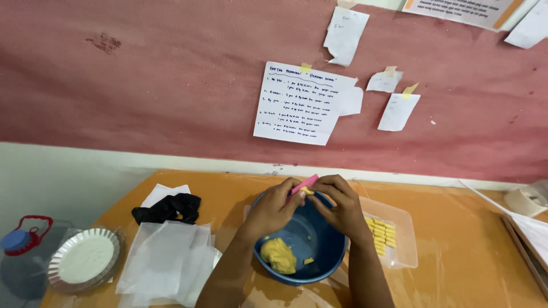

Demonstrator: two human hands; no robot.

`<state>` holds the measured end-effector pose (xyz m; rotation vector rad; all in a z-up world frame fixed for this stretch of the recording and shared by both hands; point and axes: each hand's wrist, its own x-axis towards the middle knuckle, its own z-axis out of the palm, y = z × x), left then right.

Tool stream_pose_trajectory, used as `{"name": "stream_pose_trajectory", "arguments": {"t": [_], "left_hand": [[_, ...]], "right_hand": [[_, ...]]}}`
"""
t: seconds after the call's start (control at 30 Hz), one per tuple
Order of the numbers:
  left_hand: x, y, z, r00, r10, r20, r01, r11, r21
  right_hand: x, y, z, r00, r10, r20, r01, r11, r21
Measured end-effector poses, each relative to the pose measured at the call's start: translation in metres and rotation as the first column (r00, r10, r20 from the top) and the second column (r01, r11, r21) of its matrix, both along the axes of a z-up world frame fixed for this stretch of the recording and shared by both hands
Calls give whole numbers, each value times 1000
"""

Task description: Shaping dough into small rectangular pieces using a manual scraper tool and placing them in a storage container.

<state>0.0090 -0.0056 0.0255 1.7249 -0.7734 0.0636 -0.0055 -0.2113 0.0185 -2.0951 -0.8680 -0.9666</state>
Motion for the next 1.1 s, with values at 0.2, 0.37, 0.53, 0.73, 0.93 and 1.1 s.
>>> {"name": "stream_pose_trajectory", "arguments": {"t": [0.2, 0.37, 0.53, 0.73, 0.93, 1.1], "left_hand": [[17, -10, -37, 986, -44, -159, 34, 997, -68], [26, -18, -51, 968, -42, -246, -59, 920, -388], [24, -22, -44, 995, -26, -93, -24, 870, -492], [2, -18, -4, 992, 57, 111, -19, 949, -314], [0, -22, 2, 967, 145, 209, -80, 953, -292], [6, -26, -12, 949, 126, 290, -50, 966, -255]], "right_hand": [[8, -13, -6, 999, 19, -43, -11, 984, 177], [14, -21, -13, 965, 168, -201, -107, 953, 283], [18, -20, -20, 904, 300, -305, -161, 899, 407], [14, -15, -23, 807, 410, -426, -94, 800, 593], [18, -18, -33, 795, 400, -457, -46, 790, 612], [22, -18, -42, 771, 419, -479, -28, 774, 632]]}}
